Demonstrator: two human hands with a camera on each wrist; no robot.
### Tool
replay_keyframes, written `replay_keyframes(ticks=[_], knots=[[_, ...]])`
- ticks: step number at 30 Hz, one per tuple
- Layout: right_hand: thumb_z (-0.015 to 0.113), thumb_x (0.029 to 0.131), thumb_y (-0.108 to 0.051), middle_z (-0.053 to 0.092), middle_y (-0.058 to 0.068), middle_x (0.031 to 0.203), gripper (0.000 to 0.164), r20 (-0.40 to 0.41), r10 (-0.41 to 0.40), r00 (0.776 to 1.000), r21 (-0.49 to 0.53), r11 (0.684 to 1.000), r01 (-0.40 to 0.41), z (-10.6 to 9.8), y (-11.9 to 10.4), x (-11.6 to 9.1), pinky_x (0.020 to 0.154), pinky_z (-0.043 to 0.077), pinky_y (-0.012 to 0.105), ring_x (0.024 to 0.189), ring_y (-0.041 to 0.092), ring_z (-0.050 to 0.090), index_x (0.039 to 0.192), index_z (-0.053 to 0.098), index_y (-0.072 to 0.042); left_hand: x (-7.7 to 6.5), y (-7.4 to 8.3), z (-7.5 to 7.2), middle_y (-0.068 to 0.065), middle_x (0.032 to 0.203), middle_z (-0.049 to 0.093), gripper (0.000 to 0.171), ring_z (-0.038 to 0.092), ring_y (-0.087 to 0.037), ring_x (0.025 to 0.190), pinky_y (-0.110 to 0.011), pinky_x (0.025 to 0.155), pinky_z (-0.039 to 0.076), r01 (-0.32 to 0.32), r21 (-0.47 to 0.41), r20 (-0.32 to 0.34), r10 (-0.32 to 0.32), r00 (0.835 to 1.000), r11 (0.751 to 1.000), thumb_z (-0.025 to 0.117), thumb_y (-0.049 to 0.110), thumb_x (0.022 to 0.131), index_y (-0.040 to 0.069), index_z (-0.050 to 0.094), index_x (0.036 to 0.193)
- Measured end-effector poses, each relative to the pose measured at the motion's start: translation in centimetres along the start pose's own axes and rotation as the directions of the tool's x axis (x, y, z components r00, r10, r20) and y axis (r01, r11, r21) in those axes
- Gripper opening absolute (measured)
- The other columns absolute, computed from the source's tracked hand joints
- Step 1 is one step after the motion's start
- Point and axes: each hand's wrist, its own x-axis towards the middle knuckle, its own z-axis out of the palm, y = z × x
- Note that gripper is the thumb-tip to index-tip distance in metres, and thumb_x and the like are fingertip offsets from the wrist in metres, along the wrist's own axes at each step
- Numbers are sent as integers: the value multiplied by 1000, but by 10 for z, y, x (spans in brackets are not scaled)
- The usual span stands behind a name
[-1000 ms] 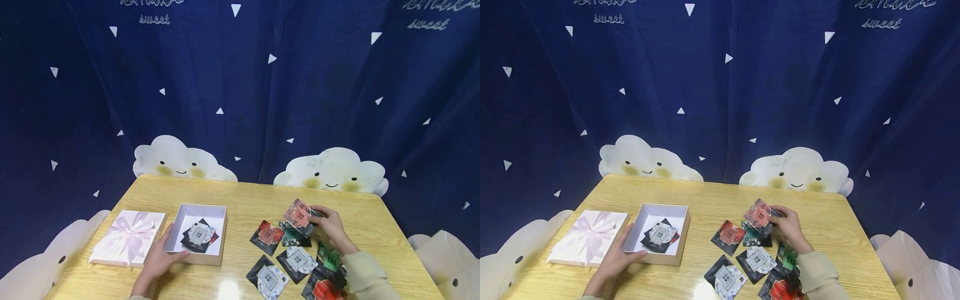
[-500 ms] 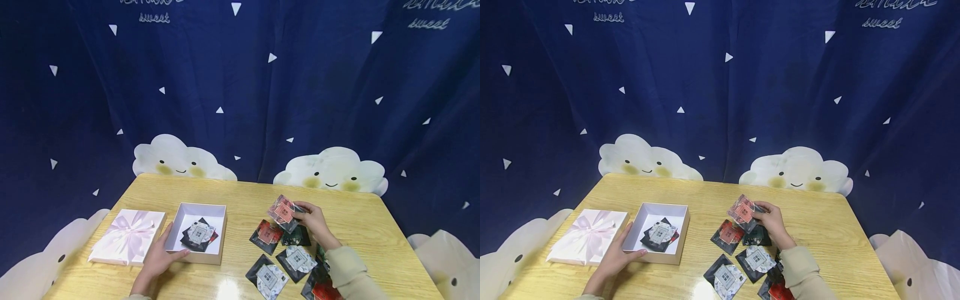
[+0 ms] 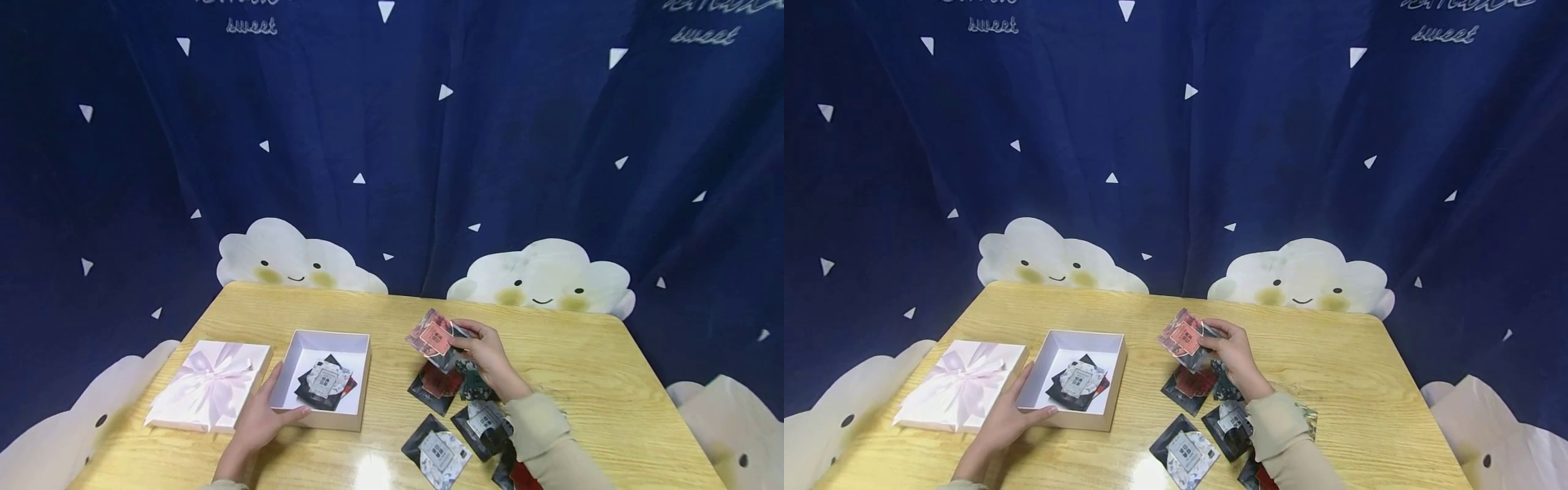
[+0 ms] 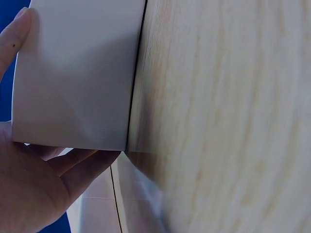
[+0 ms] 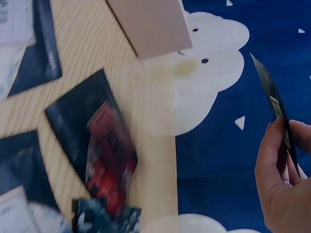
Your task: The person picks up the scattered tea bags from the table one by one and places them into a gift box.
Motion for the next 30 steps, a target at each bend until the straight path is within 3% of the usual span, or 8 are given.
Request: replay_keyframes(ticks=[17, 30], knots=[[60, 77, 13, 63, 9, 90, 37, 90, 18, 996, 109, 994, -27, 66, -3, 1, 58, 51, 24, 72, 11, 61, 114, 54, 11, -1, 3, -1, -32, 135, 35, 105, 41, -49, 115, -58, 94, 33, 24, -3, 16, -24, 1000, 1000, 81, 37, 63, -3, 23, 141], [64, 74, 12, 63, 14, 94, 39, 202, -1, 979, 53, 999, -10, 111, 12, 4, 58, 53, 26, 69, 11, 60, 112, 56, 12, 0, 0, -1, -31, 137, 33, 106, 40, -48, 116, -57, 95, 32, 22, -5, 18, -22, 1000, 1000, 81, 37, 63, -3, 22, 142]])
